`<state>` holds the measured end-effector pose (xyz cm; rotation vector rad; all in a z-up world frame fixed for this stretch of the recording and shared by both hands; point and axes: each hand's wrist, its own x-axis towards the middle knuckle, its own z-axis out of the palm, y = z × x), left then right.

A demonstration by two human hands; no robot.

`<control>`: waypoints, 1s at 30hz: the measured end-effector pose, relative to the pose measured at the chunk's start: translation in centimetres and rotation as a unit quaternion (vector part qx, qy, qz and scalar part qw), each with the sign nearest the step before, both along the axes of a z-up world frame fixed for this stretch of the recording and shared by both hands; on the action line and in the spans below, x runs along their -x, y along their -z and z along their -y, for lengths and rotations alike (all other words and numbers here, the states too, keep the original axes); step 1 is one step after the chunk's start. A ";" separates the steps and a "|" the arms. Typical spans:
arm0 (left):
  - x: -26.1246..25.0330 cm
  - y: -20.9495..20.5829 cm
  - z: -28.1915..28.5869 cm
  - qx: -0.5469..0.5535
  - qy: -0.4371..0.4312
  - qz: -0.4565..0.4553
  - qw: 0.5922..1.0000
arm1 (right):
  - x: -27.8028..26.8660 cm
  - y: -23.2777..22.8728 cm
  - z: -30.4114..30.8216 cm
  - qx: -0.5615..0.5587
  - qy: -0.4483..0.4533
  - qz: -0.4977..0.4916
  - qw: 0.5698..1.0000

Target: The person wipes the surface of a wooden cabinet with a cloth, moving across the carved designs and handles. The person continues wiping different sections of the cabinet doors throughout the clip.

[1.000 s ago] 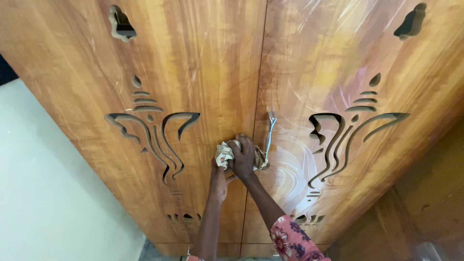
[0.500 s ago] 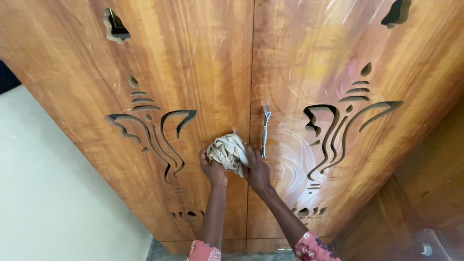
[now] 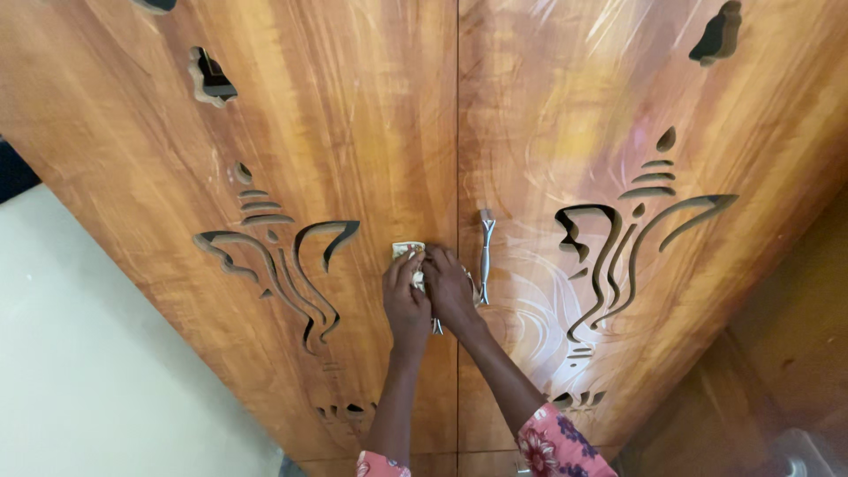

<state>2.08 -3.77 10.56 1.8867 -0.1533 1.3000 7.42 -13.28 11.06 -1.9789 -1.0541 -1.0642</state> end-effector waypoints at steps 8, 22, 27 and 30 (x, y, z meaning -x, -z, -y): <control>-1.9 8.9 -4.5 0.067 -0.039 -0.285 0.955 | -1.5 0.4 -0.2 -0.054 -0.072 -0.030 0.996; 0.4 2.9 -3.1 0.053 0.014 -0.176 0.983 | 1.2 -2.6 -0.3 0.047 0.037 0.005 0.998; 2.2 2.0 -1.9 0.131 0.105 -0.207 0.964 | 0.3 0.1 -1.2 0.043 0.092 -0.086 0.991; 2.2 2.2 -2.2 0.046 0.062 -0.192 0.978 | -0.2 2.6 -1.2 -0.036 0.069 -0.035 0.996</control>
